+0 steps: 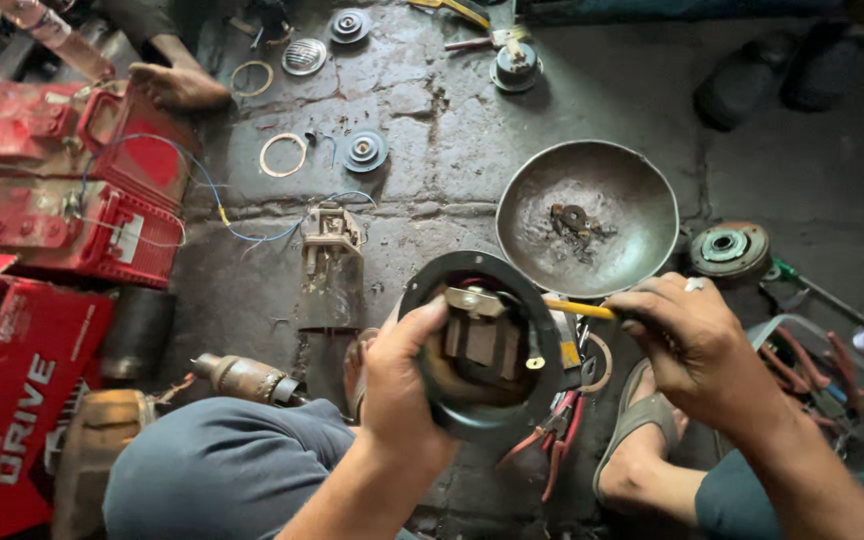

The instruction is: The person assembles and adjusts a mechanical motor housing by hand, inserting internal components and using a screwdriver to tighten fasteners on the casing.

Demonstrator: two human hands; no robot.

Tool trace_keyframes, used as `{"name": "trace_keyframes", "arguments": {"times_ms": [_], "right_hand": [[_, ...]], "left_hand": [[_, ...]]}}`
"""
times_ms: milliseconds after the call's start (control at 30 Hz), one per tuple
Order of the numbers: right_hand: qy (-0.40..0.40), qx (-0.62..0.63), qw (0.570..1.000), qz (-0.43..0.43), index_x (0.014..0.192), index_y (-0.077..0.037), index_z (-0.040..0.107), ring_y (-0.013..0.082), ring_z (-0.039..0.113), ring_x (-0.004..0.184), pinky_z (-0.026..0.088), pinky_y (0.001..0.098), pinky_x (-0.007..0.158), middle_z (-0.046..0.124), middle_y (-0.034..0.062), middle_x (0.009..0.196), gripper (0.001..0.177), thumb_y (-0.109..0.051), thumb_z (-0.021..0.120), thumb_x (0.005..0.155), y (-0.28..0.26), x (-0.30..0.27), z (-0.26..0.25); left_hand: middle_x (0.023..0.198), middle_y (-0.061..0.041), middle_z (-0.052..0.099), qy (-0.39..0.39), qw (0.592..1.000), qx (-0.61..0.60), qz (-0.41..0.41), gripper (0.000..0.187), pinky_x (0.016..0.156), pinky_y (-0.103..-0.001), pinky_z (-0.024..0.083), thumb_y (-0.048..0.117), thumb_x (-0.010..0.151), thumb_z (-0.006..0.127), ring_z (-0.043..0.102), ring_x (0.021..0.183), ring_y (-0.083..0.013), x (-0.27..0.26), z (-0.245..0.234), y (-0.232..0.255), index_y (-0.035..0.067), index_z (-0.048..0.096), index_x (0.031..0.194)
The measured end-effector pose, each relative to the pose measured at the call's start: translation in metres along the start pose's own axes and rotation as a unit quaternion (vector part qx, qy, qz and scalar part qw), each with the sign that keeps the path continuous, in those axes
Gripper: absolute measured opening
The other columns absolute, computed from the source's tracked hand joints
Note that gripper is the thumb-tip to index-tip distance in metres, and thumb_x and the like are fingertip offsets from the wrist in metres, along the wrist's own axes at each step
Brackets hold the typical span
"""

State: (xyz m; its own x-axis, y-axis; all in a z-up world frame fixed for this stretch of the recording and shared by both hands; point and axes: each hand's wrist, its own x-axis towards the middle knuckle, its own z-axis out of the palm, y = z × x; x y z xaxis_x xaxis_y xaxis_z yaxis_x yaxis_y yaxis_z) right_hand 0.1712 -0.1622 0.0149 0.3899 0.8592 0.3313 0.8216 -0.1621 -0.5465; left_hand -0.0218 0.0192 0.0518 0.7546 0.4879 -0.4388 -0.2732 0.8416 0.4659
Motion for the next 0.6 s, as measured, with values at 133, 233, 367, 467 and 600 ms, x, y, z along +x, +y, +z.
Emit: {"name": "trace_keyframes", "arguments": {"times_ms": [133, 233, 367, 467, 600], "right_hand": [[-0.032, 0.062, 0.997, 0.04, 0.105, -0.006, 0.071, 0.024, 0.062, 0.079, 0.049, 0.0356, 0.073, 0.07, 0.0094, 0.085, 0.02, -0.002, 0.065, 0.086, 0.003, -0.001, 0.009], [-0.113, 0.144, 0.969, 0.165, 0.104, -0.003, 0.07, 0.0206, 0.066, 0.066, 0.053, 0.0331, 0.063, 0.069, 0.0095, 0.081, 0.014, -0.007, 0.061, 0.093, 0.001, 0.001, 0.006], [-0.1, 0.096, 0.981, 0.137, 0.104, -0.001, 0.069, 0.0183, 0.067, 0.073, 0.054, 0.0309, 0.067, 0.075, 0.0125, 0.082, 0.017, -0.007, 0.058, 0.092, -0.004, 0.008, 0.003], [-0.088, 0.083, 0.981, 0.149, 0.105, 0.0, 0.069, 0.0184, 0.067, 0.076, 0.054, 0.0312, 0.07, 0.075, 0.0131, 0.083, 0.019, -0.006, 0.056, 0.094, -0.004, 0.011, 0.004], [-0.074, 0.068, 0.982, 0.162, 0.107, 0.001, 0.069, 0.0182, 0.069, 0.074, 0.054, 0.0315, 0.07, 0.075, 0.0135, 0.084, 0.02, -0.007, 0.055, 0.095, -0.005, 0.011, 0.006]], "left_hand": [[0.104, -0.011, 0.072, 0.055, 0.996, 0.033, 0.055, 0.029, 0.083, -0.042, 0.061, 0.013, 0.092, 0.057, 0.072, 0.09, -0.0226, -0.001, 0.003, -0.001, 0.003, 0.064, 0.118], [0.1, -0.012, 0.071, 0.096, 0.993, 0.003, 0.066, 0.028, 0.078, -0.041, 0.062, 0.01, 0.089, 0.059, 0.072, 0.086, -0.0229, 0.0, 0.004, -0.002, 0.005, 0.06, 0.116], [0.096, -0.011, 0.069, 0.132, 0.989, 0.002, 0.064, 0.027, 0.072, -0.039, 0.061, 0.011, 0.088, 0.061, 0.07, 0.082, -0.0219, 0.0, 0.008, -0.003, 0.006, 0.055, 0.114], [0.097, -0.01, 0.068, 0.135, 0.989, -0.004, 0.064, 0.03, 0.072, -0.038, 0.06, 0.011, 0.087, 0.061, 0.07, 0.083, -0.0203, -0.002, 0.012, -0.002, 0.008, 0.052, 0.116], [0.103, -0.01, 0.065, 0.155, 0.985, 0.017, 0.076, 0.035, 0.077, -0.035, 0.059, 0.013, 0.087, 0.062, 0.067, 0.09, -0.0183, -0.004, 0.014, 0.001, 0.008, 0.05, 0.119]]}}
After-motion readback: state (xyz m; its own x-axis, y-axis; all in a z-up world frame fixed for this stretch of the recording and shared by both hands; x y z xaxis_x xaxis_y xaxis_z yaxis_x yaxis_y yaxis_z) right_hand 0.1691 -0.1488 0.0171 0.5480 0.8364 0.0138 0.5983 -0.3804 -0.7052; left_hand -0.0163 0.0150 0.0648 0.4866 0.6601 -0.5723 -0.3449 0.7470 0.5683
